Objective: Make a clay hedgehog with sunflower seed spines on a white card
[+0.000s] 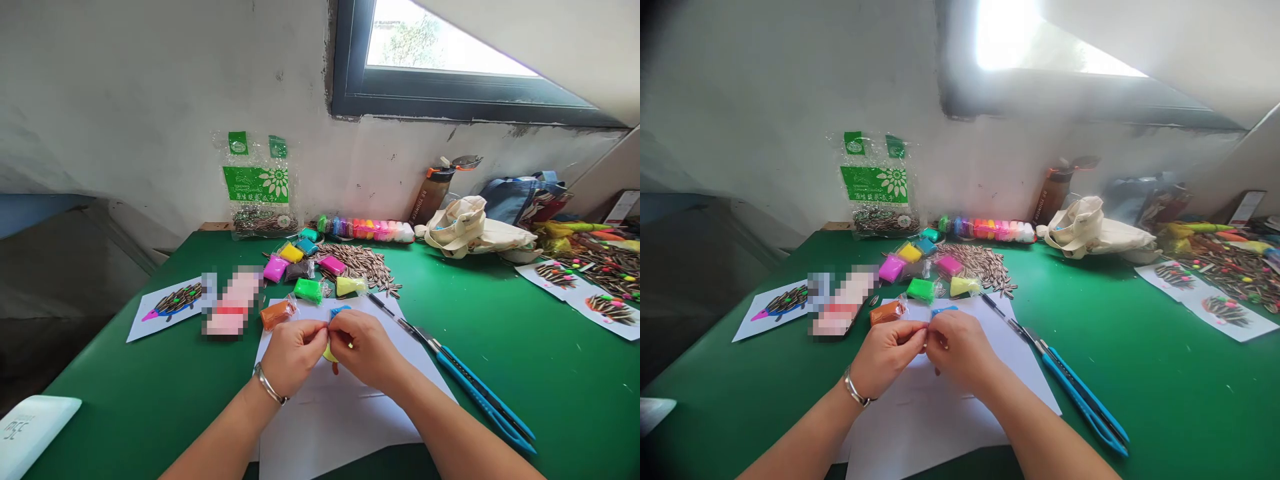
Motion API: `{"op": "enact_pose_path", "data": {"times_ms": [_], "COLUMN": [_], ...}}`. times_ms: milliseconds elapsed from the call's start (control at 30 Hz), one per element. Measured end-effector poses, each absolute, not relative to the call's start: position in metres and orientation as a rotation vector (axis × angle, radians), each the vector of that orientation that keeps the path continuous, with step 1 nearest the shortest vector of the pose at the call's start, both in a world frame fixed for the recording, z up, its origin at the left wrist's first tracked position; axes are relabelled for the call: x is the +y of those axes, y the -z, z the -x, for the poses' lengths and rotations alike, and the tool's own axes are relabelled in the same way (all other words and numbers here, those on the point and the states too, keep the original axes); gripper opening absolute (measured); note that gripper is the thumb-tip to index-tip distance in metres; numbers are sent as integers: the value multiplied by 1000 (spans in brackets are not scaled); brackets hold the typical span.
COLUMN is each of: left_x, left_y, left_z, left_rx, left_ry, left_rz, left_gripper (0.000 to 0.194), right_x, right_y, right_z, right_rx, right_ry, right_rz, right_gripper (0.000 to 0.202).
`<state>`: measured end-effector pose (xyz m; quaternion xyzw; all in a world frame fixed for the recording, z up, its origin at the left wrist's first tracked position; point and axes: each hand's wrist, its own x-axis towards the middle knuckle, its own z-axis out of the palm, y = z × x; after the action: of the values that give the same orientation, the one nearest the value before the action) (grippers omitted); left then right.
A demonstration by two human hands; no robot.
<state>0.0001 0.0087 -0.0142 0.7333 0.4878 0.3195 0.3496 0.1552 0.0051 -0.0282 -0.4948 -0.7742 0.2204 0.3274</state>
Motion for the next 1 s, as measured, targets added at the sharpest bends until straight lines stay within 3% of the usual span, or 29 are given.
{"op": "enact_pose_path", "data": {"times_ms": [400,800,1000], "left_x": [7,0,1], "left_y": [19,20,17], "left_z": [-4,-6,-4], "left_rx": [1616,1540,1406], "left_ry": [-983,-1034,-1138], "left_rz": [-2061,-2272,-2325], "left_gripper": [19,20,18], "right_x": [10,5,10], "right_y": [25,29,26], "right_z": [-157,-155,-160], "right_rx": [-1748,-1973,-1857], "right_ry": [-638,-410,-531], "right_rz": [1514,1518,1500], "right_gripper": [14,24,24]}}
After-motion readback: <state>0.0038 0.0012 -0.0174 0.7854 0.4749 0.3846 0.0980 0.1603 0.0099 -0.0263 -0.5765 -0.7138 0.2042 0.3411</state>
